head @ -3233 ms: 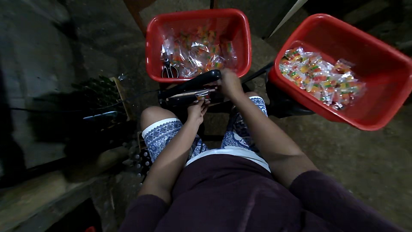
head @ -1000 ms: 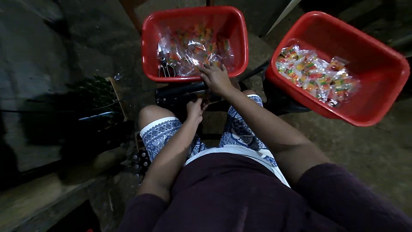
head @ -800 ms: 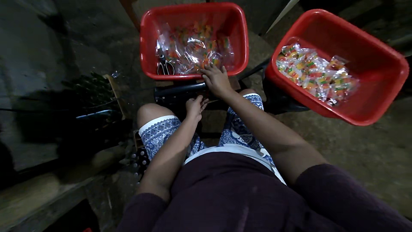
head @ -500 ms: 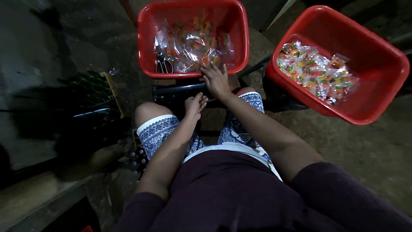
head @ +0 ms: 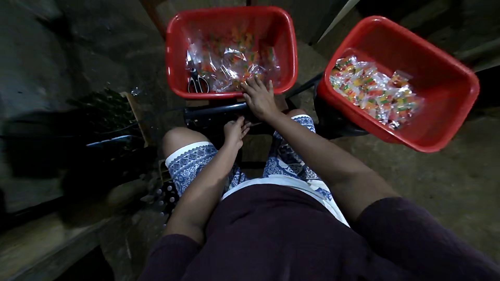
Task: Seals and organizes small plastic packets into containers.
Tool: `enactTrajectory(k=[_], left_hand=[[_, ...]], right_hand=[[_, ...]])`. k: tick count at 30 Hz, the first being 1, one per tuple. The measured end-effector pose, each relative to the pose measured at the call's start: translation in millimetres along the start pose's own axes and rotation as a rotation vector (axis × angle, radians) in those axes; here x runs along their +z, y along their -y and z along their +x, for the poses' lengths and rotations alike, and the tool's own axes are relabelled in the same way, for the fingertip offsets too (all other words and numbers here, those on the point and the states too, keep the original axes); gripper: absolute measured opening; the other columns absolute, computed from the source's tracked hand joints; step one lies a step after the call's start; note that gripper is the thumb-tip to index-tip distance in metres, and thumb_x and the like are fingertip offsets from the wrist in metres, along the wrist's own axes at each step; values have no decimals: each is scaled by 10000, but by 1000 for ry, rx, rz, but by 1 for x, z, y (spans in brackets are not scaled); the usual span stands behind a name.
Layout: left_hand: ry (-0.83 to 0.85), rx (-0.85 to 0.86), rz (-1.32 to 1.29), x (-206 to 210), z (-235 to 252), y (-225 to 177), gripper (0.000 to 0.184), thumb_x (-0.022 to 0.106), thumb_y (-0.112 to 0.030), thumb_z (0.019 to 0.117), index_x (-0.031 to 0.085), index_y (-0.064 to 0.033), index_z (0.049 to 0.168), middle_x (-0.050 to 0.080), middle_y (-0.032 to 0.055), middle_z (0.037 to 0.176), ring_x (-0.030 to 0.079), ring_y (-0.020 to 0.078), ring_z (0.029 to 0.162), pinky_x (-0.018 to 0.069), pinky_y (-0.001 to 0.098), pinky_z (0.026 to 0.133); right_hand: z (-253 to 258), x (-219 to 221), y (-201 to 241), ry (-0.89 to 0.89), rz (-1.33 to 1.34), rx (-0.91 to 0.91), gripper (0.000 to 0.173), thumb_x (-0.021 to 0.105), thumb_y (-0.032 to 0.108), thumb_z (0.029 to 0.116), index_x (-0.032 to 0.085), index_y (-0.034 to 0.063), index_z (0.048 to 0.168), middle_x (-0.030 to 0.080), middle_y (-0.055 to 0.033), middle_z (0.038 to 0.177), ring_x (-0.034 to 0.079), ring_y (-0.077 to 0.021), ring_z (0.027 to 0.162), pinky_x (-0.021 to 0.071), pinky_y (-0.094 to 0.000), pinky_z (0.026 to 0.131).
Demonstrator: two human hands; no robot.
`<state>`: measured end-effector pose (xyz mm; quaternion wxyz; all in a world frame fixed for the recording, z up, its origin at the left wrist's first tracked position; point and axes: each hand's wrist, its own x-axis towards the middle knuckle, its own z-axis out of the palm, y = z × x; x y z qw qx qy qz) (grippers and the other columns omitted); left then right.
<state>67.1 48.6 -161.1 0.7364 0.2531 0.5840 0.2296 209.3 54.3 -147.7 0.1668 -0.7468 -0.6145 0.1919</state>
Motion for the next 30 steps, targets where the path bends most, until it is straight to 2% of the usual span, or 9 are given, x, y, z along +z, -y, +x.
enactTrajectory(k=[3,8,12,14,19,23,27,30], left_hand=[[8,38,-10,1,1,1,263,516,-126,1065,519,56,1255,645,154,1065,683,171,854,594,311,759],[24,70,-29,1,-1,0,228,503,-87,1060,585,36,1234,681,137,1039,684,172,854,587,316,770],[21,51,-46,0,-1,1,200,520,-100,1057,578,47,1179,665,137,993,678,164,812,593,304,742],[37,34,-65,-1,-2,1,245,532,-121,1060,549,55,1229,660,151,1058,692,173,857,598,307,770],[38,10,-82,-2,-3,2,297,541,-148,1064,490,45,1284,665,146,1078,702,168,878,593,296,780],[45,1,-83,-3,-3,3,266,523,-173,1077,502,24,1255,687,120,1042,703,140,863,587,277,778],[39,6,-89,-4,-3,7,249,532,-181,1075,529,15,1229,700,101,1019,707,122,844,588,260,760],[28,0,-72,-3,-3,6,245,540,-184,1073,538,16,1214,704,102,1022,704,116,841,581,252,755]], right_hand=[[7,-23,13,46,66,16,494,347,354,1118,463,157,1556,410,-143,1614,253,-372,1549,45,-729,1200],[12,-46,34,60,78,-2,486,351,359,1119,486,161,1542,412,-111,1620,291,-333,1541,91,-709,1207],[10,-29,22,4,75,4,472,348,332,1118,530,132,1505,481,-117,1571,344,-333,1515,109,-679,1220],[8,-19,13,-9,85,10,465,344,319,1119,535,128,1499,496,-117,1558,345,-339,1514,104,-680,1220],[6,-5,4,-35,82,21,456,362,311,1116,554,124,1485,501,-124,1553,350,-348,1512,102,-707,1209],[4,1,1,-55,57,25,454,346,299,1117,553,129,1484,502,-110,1555,343,-340,1517,82,-717,1206],[0,18,-4,-164,15,25,434,349,242,1107,582,148,1461,550,-67,1520,374,-313,1506,47,-726,1204],[-1,24,-5,-214,0,18,423,366,230,1103,586,152,1455,558,-73,1511,368,-328,1507,53,-732,1196]])
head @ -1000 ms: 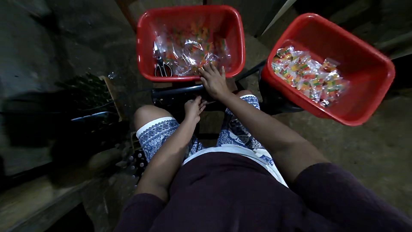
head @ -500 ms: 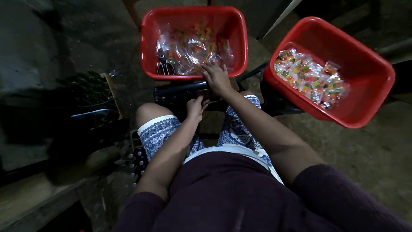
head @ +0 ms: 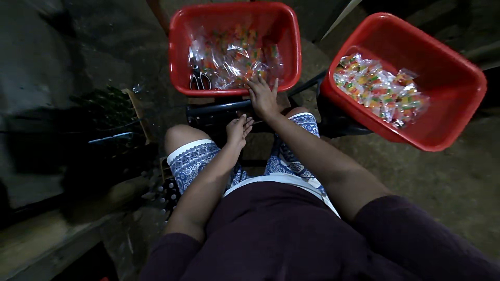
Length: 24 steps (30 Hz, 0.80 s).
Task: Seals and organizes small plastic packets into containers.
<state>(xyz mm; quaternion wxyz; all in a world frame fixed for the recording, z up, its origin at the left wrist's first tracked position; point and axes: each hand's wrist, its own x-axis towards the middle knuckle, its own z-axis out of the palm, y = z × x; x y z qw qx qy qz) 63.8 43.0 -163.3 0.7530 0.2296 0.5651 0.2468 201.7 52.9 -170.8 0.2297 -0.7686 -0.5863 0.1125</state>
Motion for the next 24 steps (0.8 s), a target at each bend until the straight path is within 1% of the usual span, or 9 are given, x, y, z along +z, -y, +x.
enactTrajectory(k=[7,11,14,15,16,18,21,23,24], left_hand=[[-67,-5,-15,2,-1,0,330,598,-260,1049,551,16,1224,675,130,1037,700,163,866,590,295,772],[-109,48,-13,3,-3,-1,289,609,-223,1043,546,17,1193,669,120,1009,694,148,846,589,286,757],[-83,63,-3,3,-3,-4,338,593,-193,1050,509,39,1280,641,148,1101,679,161,902,579,291,794],[-70,70,-2,3,-4,-5,352,588,-179,1051,500,44,1309,631,161,1131,676,169,912,579,297,802],[-59,90,1,3,-5,-6,339,583,-160,1049,509,44,1309,641,165,1129,679,175,902,583,306,797],[-12,145,11,2,-11,-9,290,554,-121,1051,535,38,1293,664,164,1106,697,198,889,603,346,799],[105,213,100,-2,-39,-15,280,555,-147,1061,546,10,1292,651,121,1079,680,177,891,593,348,820],[166,296,191,-6,-64,-20,252,572,-171,1057,567,-11,1252,670,82,1039,692,148,872,599,327,803],[187,342,211,-8,-77,-22,227,579,-155,1051,581,-12,1228,683,74,1024,701,146,868,606,327,802]], right_hand=[[0,0,-3,23,-7,-1,421,366,228,1103,588,166,1456,569,-39,1504,365,-302,1512,56,-711,1211],[0,0,-2,13,-14,-20,419,374,223,1099,593,157,1450,575,-47,1498,366,-319,1510,61,-719,1203],[6,-14,3,89,21,-13,426,359,271,1111,601,135,1434,551,-86,1514,366,-340,1505,57,-734,1195],[8,-24,7,112,68,-17,427,363,289,1114,622,111,1404,573,-102,1485,416,-332,1473,93,-710,1206],[10,-36,14,115,140,-24,426,379,296,1114,656,79,1354,628,-126,1407,512,-317,1394,190,-648,1211],[11,-60,25,46,359,-67,403,426,276,1104,704,14,1232,704,-176,1207,659,-293,1170,447,-512,1084],[0,-92,27,-34,767,-99,442,358,239,1108,617,-57,1311,673,-182,1237,650,-190,1142,508,-377,1031],[-20,-107,23,-81,981,-46,499,277,266,1112,498,-75,1401,655,-163,1271,643,-153,1158,517,-335,1030],[-34,-112,21,-114,1060,6,478,283,271,1115,485,-63,1390,662,-133,1232,653,-132,1117,533,-327,1009]])
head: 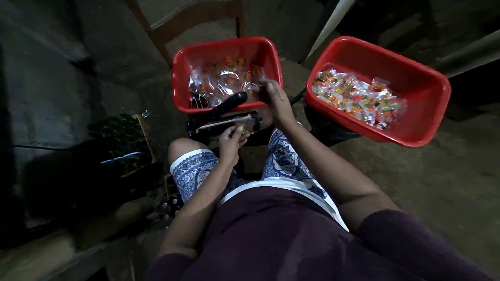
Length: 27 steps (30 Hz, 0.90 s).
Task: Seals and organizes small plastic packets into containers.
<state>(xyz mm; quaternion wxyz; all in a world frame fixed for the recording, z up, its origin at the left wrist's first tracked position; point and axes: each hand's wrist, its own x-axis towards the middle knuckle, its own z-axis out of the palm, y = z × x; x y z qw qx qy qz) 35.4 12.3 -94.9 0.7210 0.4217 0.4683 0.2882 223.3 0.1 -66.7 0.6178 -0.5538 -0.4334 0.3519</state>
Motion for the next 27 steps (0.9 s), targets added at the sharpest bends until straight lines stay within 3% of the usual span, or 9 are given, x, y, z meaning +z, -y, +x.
enactTrajectory(k=[3,5,8,11,14,15,18,19,27], left_hand=[[25,121,16,0,-29,-13,177,596,-55,1020,614,17,1181,713,73,1001,724,152,864,622,327,801],[36,173,15,1,-45,-18,158,600,-16,1005,627,22,1156,723,66,985,730,146,854,626,320,799],[74,246,18,4,-64,-19,126,607,15,981,646,3,1100,722,41,959,728,135,841,629,315,798],[119,290,41,5,-80,-21,145,608,7,971,654,-7,1108,722,35,979,730,140,856,634,330,800],[173,325,104,0,-88,-28,329,601,-59,989,582,-59,1318,675,-4,1040,685,97,894,613,321,812],[177,344,121,0,-89,-29,321,616,-66,988,599,-59,1309,681,-13,1028,672,78,876,602,301,803],[131,339,115,3,-92,-32,71,637,-78,994,698,-68,1027,714,-15,948,669,61,807,589,276,767],[117,315,96,5,-95,-32,72,625,-82,1002,695,-71,991,718,-9,946,674,66,805,591,277,767],[78,254,38,10,-105,-32,211,487,-110,1073,679,-37,1025,719,31,1000,691,97,827,600,282,762]], right_hand=[[-47,-6,7,-35,38,95,369,403,287,1077,558,-3,1244,654,-31,1094,639,-73,980,548,-300,895],[-74,-3,14,35,26,122,309,509,269,1026,611,24,1185,653,1,1079,627,-51,970,544,-289,891],[-98,7,32,57,84,151,157,619,118,987,657,37,1116,673,14,988,645,-36,872,566,-249,821],[-107,8,41,58,134,164,66,611,79,992,673,66,974,675,24,871,637,-42,766,566,-242,741],[-114,8,48,102,152,188,93,601,84,1000,669,77,938,668,30,835,632,-40,749,561,-242,739],[-117,9,50,109,163,209,96,602,78,1000,671,76,934,664,32,822,630,-37,735,561,-234,724],[-126,12,57,121,200,278,132,577,79,1024,670,77,930,663,38,803,627,-28,702,561,-219,685],[-127,12,58,122,207,295,149,560,83,1033,673,77,935,668,40,809,628,-27,704,562,-217,689],[-133,12,61,88,265,366,197,526,101,1056,661,97,912,638,48,787,597,-15,680,539,-191,668]])
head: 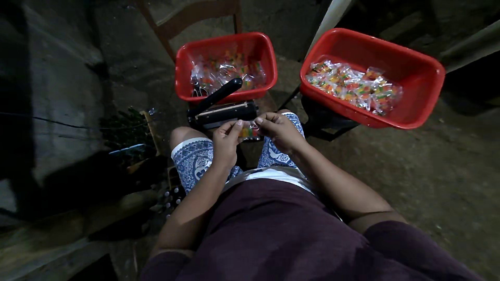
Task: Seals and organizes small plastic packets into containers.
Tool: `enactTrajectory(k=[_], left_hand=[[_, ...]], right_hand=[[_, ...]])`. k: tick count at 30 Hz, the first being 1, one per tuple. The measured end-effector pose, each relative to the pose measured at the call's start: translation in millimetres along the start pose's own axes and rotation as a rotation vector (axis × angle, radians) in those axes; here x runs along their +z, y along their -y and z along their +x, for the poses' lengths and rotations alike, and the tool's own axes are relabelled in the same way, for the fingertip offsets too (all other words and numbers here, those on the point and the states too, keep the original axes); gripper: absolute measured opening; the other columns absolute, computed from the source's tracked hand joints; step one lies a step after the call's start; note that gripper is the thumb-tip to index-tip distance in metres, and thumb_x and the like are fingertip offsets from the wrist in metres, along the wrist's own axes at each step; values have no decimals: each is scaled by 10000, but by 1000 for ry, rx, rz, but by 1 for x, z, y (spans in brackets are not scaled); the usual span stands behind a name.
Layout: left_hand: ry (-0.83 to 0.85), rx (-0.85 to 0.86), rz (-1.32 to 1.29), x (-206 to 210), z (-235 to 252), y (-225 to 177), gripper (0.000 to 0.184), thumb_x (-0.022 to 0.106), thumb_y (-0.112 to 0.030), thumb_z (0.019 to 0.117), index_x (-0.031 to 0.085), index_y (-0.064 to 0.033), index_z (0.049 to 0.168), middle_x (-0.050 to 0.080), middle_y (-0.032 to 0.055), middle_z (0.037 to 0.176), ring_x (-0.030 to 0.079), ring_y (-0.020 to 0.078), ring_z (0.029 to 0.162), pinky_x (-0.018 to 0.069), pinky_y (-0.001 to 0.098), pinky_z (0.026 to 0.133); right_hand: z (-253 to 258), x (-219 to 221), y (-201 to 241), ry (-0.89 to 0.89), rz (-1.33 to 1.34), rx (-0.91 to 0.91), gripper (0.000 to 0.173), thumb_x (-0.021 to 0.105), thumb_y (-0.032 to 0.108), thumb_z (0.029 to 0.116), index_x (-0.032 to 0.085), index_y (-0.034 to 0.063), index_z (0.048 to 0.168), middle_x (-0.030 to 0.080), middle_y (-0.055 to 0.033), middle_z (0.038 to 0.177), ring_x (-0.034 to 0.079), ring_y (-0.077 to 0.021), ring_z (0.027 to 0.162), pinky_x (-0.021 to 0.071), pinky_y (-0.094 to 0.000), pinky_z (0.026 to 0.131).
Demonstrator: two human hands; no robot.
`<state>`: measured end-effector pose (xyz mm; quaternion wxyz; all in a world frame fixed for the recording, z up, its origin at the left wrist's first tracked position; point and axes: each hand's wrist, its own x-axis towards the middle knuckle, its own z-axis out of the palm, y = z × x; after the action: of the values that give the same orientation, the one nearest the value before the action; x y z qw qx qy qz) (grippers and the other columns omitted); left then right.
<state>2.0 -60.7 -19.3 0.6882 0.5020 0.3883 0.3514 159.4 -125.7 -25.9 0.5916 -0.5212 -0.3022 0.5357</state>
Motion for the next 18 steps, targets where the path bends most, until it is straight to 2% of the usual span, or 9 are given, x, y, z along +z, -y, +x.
enactTrajectory(k=[3,6,8,11,13,15,16,18], left_hand=[[-12,-11,-4,-2,4,2,212,477,-149,1086,666,-53,1081,724,24,1013,698,96,831,604,284,764],[7,-167,-43,-8,15,15,237,517,-180,1078,610,-86,1274,702,36,1076,699,119,866,601,297,763],[-25,-296,-126,-11,27,34,220,546,-126,1058,590,-72,1266,678,57,1076,692,146,883,596,317,775],[-152,-431,-241,-13,53,58,189,559,-121,1052,564,-58,1230,659,57,1024,665,115,831,571,262,745],[-210,-469,-236,-17,75,72,226,581,-145,1047,559,-53,1252,649,67,1026,653,119,818,566,263,735],[-223,-476,-165,-21,99,86,322,573,-193,1059,528,-47,1342,639,105,1113,653,146,871,564,293,762],[-236,-473,-138,-22,109,94,341,553,-184,1067,511,-38,1373,627,127,1155,644,165,899,559,315,781],[-280,-464,-135,-24,126,108,338,522,-135,1069,511,-22,1387,633,153,1194,658,198,937,575,347,812]], right_hand=[[6,-2,-6,-23,-37,-76,119,604,73,1002,644,96,893,644,53,784,613,-25,709,550,-222,713],[23,-7,-19,-64,-123,-123,85,633,86,986,641,66,904,639,37,789,611,-32,719,550,-238,727],[38,-9,-33,-80,-187,-94,94,636,100,998,644,29,936,645,4,804,614,-46,718,547,-246,710],[70,-12,-56,-107,-301,-20,139,636,117,1009,657,-17,983,657,-62,844,629,-99,747,554,-299,741],[96,-19,-59,-160,-427,-31,199,620,136,1021,656,-44,1095,681,-135,983,665,-172,876,565,-379,845],[122,-24,-41,-238,-501,-115,302,562,166,1050,604,-57,1249,665,-202,1151,661,-245,1027,537,-430,940],[134,-23,-28,-262,-520,-179,325,523,182,1067,575,-51,1288,646,-204,1184,651,-241,1038,533,-415,933],[155,-17,-3,-226,-604,-320,351,468,213,1080,589,-22,1311,630,-188,1253,639,-221,1109,526,-389,970]])
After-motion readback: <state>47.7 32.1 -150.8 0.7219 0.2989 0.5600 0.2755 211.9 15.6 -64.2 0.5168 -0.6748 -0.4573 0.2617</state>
